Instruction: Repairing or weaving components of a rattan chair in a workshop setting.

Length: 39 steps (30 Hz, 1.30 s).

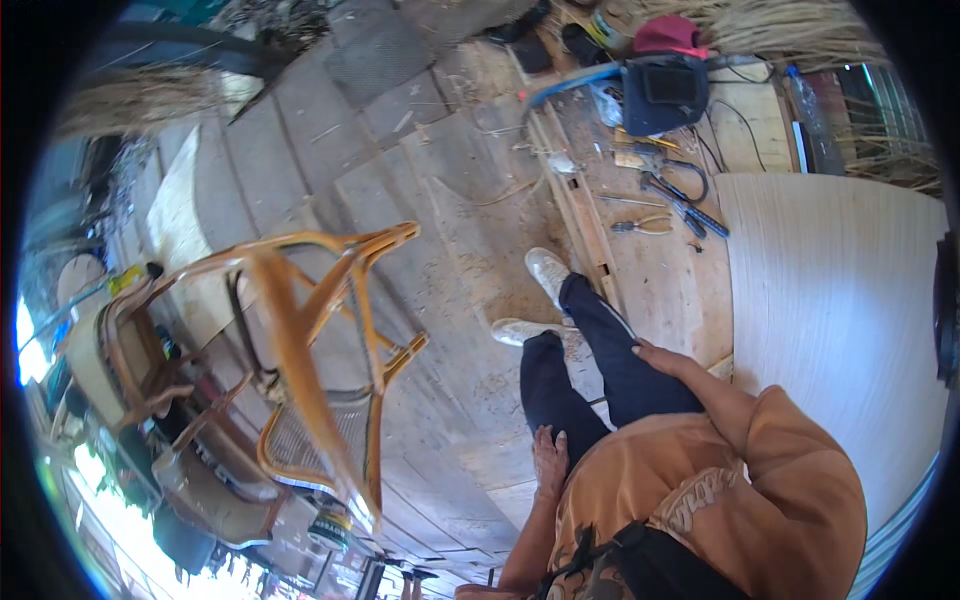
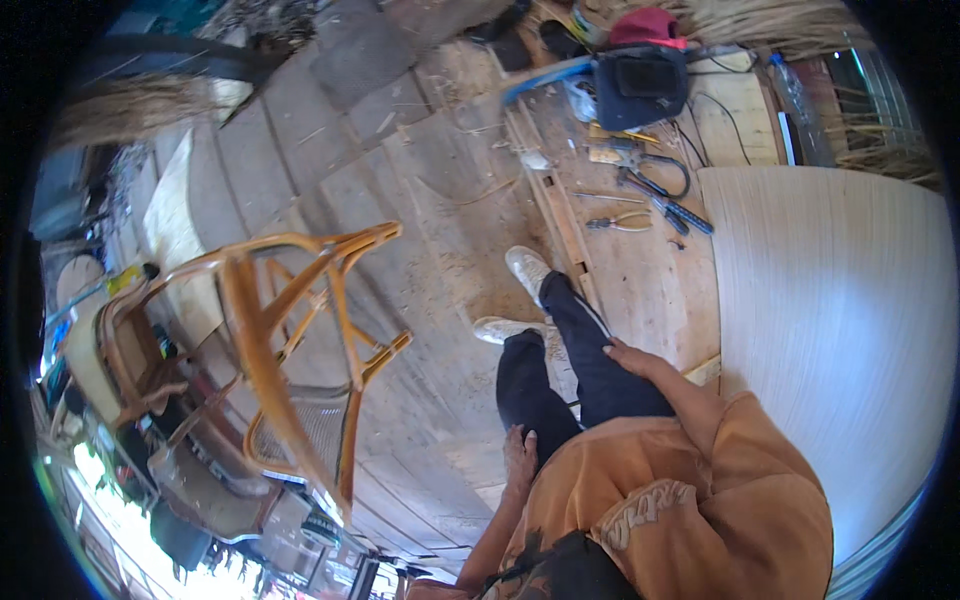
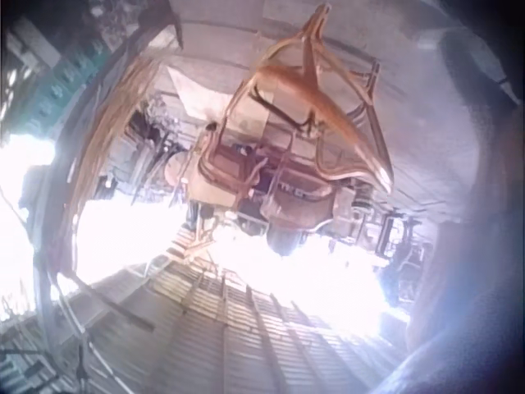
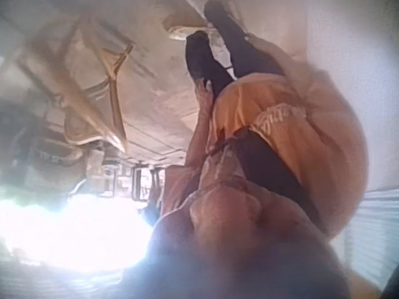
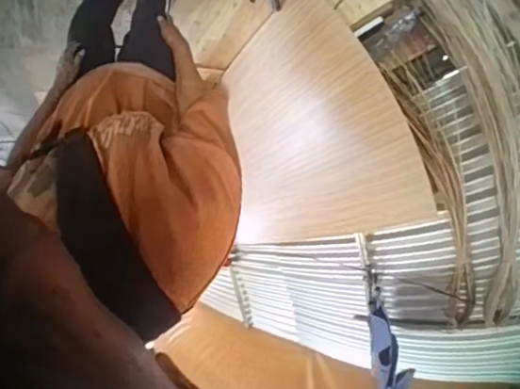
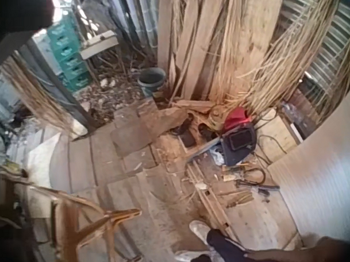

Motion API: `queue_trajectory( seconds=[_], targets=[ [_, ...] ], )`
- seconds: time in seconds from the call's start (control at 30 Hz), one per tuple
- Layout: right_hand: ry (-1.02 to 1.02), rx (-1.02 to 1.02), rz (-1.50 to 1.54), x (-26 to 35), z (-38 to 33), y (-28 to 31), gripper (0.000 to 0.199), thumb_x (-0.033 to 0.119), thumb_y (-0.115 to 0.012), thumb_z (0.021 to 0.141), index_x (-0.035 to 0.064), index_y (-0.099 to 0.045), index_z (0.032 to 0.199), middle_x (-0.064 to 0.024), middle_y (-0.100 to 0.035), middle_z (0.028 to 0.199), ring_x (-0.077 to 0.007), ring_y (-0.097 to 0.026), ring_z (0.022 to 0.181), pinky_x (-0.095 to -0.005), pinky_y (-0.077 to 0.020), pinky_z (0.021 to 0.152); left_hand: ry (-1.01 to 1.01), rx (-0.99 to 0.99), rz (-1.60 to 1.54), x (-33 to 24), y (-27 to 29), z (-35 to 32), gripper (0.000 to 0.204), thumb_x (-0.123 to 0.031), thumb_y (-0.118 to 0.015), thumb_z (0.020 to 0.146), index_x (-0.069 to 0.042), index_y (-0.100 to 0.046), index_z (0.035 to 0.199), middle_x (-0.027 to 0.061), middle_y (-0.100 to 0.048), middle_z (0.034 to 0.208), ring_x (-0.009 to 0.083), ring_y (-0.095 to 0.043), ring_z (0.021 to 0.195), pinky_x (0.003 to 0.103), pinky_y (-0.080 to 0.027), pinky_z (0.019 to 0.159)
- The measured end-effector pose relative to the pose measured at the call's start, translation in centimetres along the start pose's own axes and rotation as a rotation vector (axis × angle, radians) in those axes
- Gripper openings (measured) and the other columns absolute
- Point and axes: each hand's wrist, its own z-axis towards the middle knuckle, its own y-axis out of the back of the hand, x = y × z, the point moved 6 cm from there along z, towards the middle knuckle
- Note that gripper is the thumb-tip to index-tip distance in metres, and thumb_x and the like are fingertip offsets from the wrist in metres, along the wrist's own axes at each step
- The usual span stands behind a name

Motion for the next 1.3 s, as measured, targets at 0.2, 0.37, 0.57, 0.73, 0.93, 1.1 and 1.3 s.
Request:
queue_trajectory(
  seconds=[0.2,0.37,0.57,0.73,0.93,1.1,1.3],
  targets=[
    [-0.028,0.198,0.192,2.3,0.0,3.9,0.06,0.046,-0.038,0.091,-0.0036,-0.049,0.123,-0.0174,-0.055,0.12,-0.0257,-0.053,0.111,-0.0338,-0.0359,0.098,-0.133,0.012,-0.188,-1.9,2.6,-5.7,0.044,-0.031,-0.045,0.091,0.0,-0.047,0.122,0.0264,-0.046,0.124,0.04,-0.043,0.117,0.042,-0.036,0.098],
    [-0.112,0.012,-0.579,14.8,-2.8,3.1,0.06,0.05,-0.048,0.086,-0.0038,-0.059,0.11,-0.0147,-0.064,0.103,-0.0225,-0.06,0.09,-0.0356,-0.0452,0.084,0.2,-0.115,-0.362,2.2,1.7,-10.2,0.046,-0.035,-0.047,0.091,-0.001,-0.047,0.122,0.0223,-0.053,0.118,0.0367,-0.049,0.11,0.04,-0.038,0.096],
    [0.433,0.205,-1.263,22.9,0.0,-1.9,0.034,0.028,-0.054,0.085,-0.0034,-0.062,0.096,-0.0111,-0.065,0.085,-0.0235,-0.06,0.075,-0.0369,-0.0471,0.074,0.075,-0.764,-0.464,0.6,-1.3,-13.6,0.036,-0.027,-0.039,0.095,0.0,-0.049,0.116,0.0256,-0.051,0.119,0.0421,-0.048,0.108,0.042,-0.039,0.094],
    [0.618,0.458,-0.62,40.4,-18.9,-19.5,0.021,0.017,-0.048,0.092,0.0001,-0.059,0.098,-0.0055,-0.062,0.077,-0.0148,-0.058,0.071,-0.0287,-0.0468,0.067,0.375,-0.788,-1.001,1.8,-0.7,-15.5,0.04,-0.03,-0.033,0.095,0.001,-0.049,0.115,0.0287,-0.055,0.108,0.0453,-0.052,0.099,0.044,-0.039,0.091],
    [1.375,0.094,-0.871,49.2,-19.7,-32.9,0.023,0.019,-0.047,0.094,0.0021,-0.056,0.105,-0.0104,-0.062,0.083,-0.0194,-0.061,0.079,-0.0307,-0.0477,0.072,0.688,-0.894,-1.335,8.9,-8.0,-15.9,0.057,-0.043,-0.026,0.092,0.003,-0.06,0.097,0.0297,-0.056,0.106,0.0452,-0.047,0.108,0.047,-0.035,0.092],
    [1.359,-0.363,-1.225,49.0,-14.2,-34.4,0.031,0.029,-0.042,0.095,0.0049,-0.056,0.109,-0.0192,-0.062,0.098,-0.0379,-0.058,0.092,-0.0425,-0.0456,0.075,0.825,-0.831,-1.483,13.3,-12.6,-17.4,0.066,-0.048,-0.024,0.092,0.008,-0.06,0.093,0.0317,-0.057,0.1,0.0453,-0.05,0.105,0.048,-0.037,0.09],
    [1.24,-0.528,-1.266,50.5,-12.1,-33.8,0.039,0.038,-0.04,0.094,0.0056,-0.058,0.108,-0.0203,-0.063,0.094,-0.037,-0.06,0.086,-0.0442,-0.0461,0.069,0.947,-0.906,-1.668,19.0,-11.6,-18.8,0.064,-0.051,-0.027,0.092,0.003,-0.062,0.093,0.0306,-0.059,0.095,0.0388,-0.056,0.101,0.043,-0.041,0.087]
  ],
)
